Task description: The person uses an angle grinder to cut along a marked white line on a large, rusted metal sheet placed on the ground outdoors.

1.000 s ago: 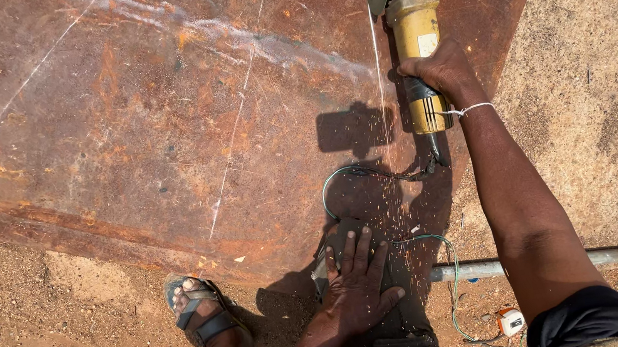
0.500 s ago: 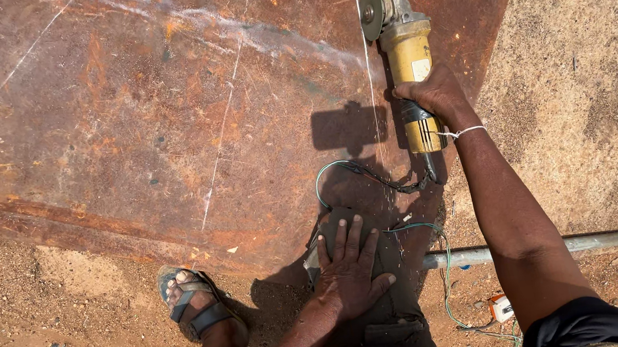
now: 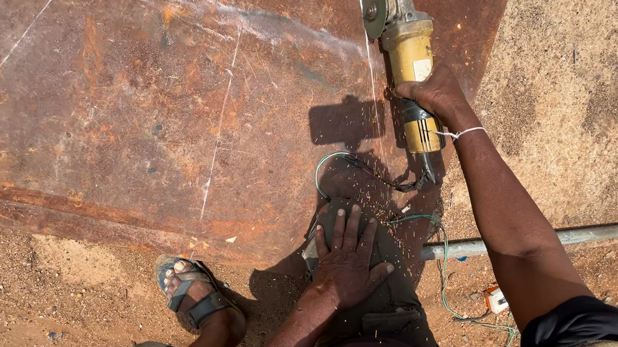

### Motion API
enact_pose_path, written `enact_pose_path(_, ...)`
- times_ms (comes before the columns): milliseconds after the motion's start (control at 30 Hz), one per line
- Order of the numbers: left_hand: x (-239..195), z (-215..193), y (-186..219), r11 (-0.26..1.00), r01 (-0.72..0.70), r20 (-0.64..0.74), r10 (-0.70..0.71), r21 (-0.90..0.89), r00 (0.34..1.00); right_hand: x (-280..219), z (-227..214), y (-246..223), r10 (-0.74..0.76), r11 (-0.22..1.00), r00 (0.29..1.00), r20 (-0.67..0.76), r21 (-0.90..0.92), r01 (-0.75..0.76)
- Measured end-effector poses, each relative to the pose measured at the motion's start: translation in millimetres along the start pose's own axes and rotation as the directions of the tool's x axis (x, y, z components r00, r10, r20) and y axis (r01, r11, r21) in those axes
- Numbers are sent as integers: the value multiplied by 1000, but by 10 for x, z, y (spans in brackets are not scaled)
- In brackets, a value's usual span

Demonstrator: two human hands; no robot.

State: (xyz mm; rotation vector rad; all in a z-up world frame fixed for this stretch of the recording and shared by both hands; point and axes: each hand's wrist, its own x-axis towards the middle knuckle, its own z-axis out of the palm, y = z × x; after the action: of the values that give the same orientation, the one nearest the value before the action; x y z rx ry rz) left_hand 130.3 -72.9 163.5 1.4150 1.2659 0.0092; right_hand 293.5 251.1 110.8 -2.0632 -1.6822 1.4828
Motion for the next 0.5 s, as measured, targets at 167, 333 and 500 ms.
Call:
enact_pose_path(167,10,84,-37,998,-33,-75,37,47,997,-56,27,23,-2,1000,1000,-29,-22,1)
enact_pose_path(333,30,109,-51,998,-33,-79,37,46,996,-133,43,78,-27,999,999,-25,-18,27)
enact_pose_path(500,37,111,-59,999,-15,-36,16,48,999,-140,55,140,23,997,999,-47,-66,-26)
